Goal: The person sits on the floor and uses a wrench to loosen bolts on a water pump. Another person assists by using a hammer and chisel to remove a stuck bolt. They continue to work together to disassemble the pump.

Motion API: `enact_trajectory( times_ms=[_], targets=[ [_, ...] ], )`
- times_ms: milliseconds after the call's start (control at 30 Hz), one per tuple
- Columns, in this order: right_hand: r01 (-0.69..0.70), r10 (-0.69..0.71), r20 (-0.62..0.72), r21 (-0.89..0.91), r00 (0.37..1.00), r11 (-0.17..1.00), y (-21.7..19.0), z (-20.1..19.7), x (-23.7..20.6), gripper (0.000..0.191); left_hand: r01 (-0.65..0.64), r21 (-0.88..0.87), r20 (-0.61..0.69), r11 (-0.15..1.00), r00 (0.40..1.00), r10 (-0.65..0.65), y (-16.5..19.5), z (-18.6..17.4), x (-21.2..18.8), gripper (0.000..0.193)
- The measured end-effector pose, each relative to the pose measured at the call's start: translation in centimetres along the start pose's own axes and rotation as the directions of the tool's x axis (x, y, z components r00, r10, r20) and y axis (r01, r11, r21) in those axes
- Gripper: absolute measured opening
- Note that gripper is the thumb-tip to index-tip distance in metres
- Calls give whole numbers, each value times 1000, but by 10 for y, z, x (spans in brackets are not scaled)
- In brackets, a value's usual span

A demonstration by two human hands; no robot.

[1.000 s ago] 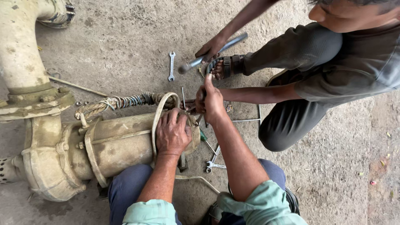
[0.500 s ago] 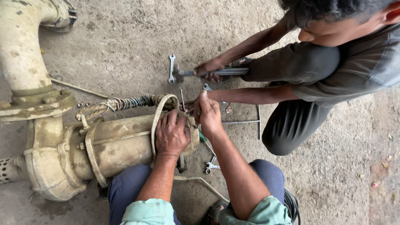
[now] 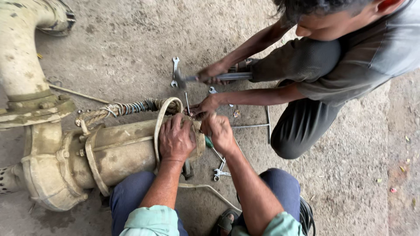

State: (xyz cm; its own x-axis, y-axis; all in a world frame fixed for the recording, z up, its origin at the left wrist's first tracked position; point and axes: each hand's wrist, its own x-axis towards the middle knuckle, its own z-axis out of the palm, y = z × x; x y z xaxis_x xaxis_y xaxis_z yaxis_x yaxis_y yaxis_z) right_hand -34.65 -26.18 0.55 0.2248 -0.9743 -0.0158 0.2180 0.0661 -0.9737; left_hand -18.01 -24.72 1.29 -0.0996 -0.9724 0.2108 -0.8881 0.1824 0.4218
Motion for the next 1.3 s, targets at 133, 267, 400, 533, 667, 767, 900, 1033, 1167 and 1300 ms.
enact_trajectory(
  times_ms=[133,267,400,533,667,767,900,1033,1167,1300],
  targets=[
    [22,-14,70,-113,997,993,6,7,-14,62,20,-29,63,999,998,-18,0,0,1,18],
    [24,-22,-18,91,1000,996,11,5,-3,60,-6,11,2,1000,1000,6,1,-1,0,17],
    [-31,33,-25,70,999,997,9,2,15,58,-6,-25,-26,1000,1000,6,2,0,0,14],
    [-91,97,-74,79,993,993,4,8,9,57,9,10,4,1000,1000,-9,2,-1,0,17],
    [-30,29,-24,-53,999,998,0,11,0,60,13,-31,34,999,999,-12,1,-3,0,16],
    [-78,74,-77,-50,994,996,-1,6,11,63,3,-14,14,1000,1000,-3,2,-3,0,20],
    [-194,214,-152,136,965,972,0,2,20,60,8,9,38,1000,999,-9,3,-3,0,27],
    [-74,77,-112,25,991,997,1,6,9,60,28,-11,104,1000,994,-26,2,-4,1,21],
    [-112,114,-95,25,989,993,2,6,6,59,33,-23,64,999,997,-31,4,-5,2,22],
    [-162,167,-116,50,979,986,1,3,13,60,32,-12,82,999,996,-31,4,-8,2,25]
  ],
)
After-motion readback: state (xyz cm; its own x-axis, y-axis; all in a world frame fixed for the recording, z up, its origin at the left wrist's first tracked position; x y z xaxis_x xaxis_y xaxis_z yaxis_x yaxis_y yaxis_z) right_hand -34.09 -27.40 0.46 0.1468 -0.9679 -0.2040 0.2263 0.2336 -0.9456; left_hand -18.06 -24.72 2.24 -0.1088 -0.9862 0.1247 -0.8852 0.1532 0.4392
